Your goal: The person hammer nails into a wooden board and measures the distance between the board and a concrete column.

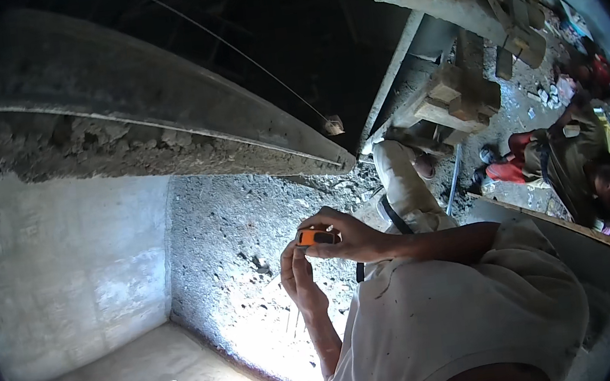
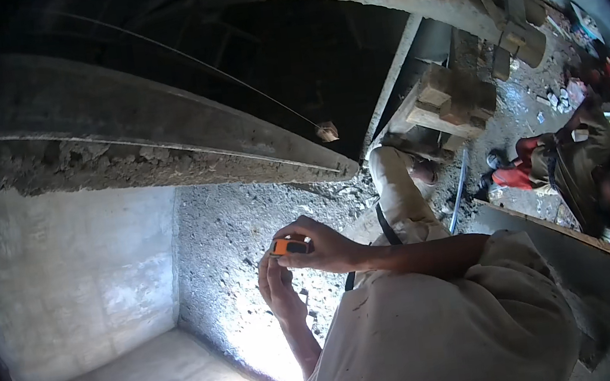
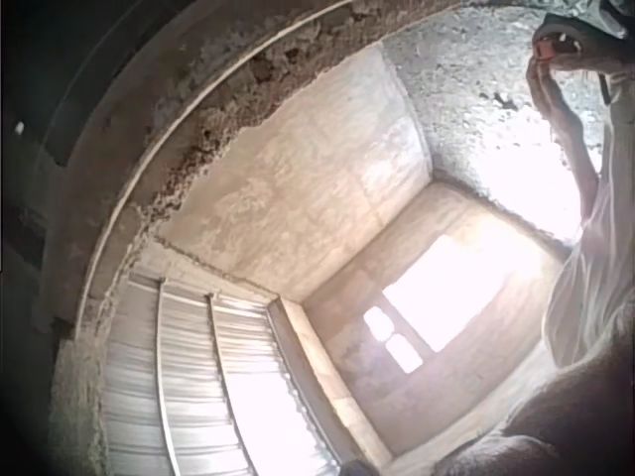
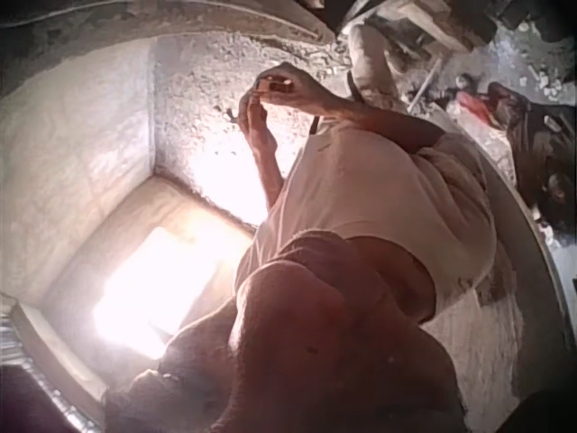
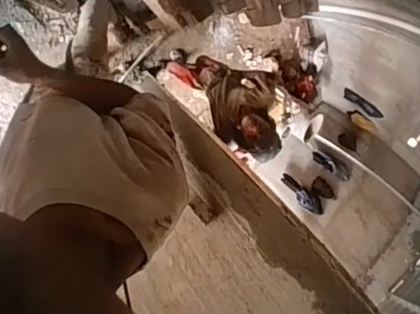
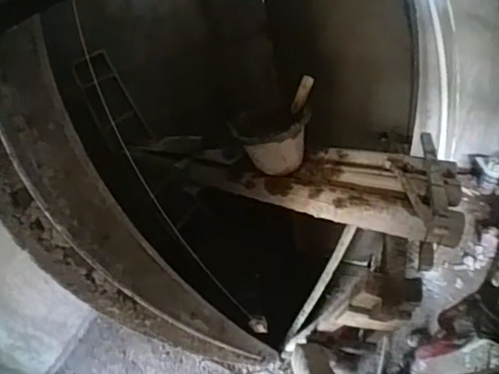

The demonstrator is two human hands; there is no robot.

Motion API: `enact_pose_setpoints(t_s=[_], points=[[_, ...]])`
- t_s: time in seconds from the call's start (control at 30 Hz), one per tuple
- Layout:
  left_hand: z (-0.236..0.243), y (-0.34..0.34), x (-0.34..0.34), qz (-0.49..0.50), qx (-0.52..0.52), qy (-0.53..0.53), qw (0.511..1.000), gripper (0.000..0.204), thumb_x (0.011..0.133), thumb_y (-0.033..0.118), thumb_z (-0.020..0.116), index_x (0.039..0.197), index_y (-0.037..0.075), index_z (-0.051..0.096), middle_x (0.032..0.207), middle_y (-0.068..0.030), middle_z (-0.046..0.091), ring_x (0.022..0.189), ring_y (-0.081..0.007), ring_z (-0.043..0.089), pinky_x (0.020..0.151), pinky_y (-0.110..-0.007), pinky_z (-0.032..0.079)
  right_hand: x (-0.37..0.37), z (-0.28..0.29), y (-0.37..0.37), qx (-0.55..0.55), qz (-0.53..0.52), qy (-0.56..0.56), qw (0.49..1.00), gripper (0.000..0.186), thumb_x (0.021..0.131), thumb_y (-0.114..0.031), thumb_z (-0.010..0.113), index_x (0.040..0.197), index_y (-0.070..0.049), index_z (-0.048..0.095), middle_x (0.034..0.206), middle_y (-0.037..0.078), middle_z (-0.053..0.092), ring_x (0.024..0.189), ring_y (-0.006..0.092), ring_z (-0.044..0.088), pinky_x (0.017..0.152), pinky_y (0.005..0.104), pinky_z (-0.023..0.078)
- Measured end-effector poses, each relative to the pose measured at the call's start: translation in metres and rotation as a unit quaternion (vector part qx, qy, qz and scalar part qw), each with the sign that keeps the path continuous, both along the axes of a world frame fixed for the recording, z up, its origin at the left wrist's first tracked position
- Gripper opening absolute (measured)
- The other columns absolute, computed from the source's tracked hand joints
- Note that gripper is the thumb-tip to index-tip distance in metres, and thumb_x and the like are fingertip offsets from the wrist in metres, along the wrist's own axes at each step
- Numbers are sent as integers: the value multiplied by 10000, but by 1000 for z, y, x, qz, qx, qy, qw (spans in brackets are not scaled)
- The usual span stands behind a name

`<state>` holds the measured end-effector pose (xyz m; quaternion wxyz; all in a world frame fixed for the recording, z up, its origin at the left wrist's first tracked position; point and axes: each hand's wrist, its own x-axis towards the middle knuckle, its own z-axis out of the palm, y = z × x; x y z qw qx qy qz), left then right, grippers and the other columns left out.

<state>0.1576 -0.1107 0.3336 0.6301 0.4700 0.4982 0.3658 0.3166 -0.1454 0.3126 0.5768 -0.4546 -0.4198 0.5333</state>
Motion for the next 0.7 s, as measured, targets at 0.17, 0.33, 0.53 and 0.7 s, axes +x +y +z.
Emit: enact_pose_setpoints(t_s=[0.17, 0.33, 0.53, 0.7], points=[[33, 3, -11, -53, 98, 126, 986, 345, 969, 224, 541, 1166, -52, 603, 975, -60, 604, 910, -104, 556, 796, -251, 440, -3, 16, 9, 153, -65, -265, 950, 439, 854, -321, 741, 1153, -48, 571, 1007, 144, 606, 971, 321, 590, 856, 423, 440], [56, 13, -7, -30, 168, 158, 973, 185, 874, 64, 700, 1057, 60, 678, 648, 99, 331, 582, -21, 281, 514, -213, 254, 15, 37, 32, 358, -48, -309, 880, 434, 815, -246, 786, 1133, -53, 563, 967, 122, 592, 882, 303, 605, 794, 412, 471], [162, 22, 14, -55, 229, -85, 968, 94, 815, 20, 651, 820, 65, 569, 1211, -173, 570, 823, -69, 525, 733, -202, 382, 72, 110, 49, 430, -107, -477, 760, 528, 837, -181, 744, 1313, -325, 568, 886, 35, 511, 785, 173, 541, 649, 319, 495], [267, 59, 10, -60, 489, 17, 870, 162, 819, 142, 641, 821, -9, 580, 1180, -174, 587, 640, -27, 384, 689, -196, 361, 135, 180, 69, 484, -332, -531, 611, 508, 846, -171, 725, 1313, -305, 579, 928, 15, 549, 802, 132, 561, 727, 264, 553]])
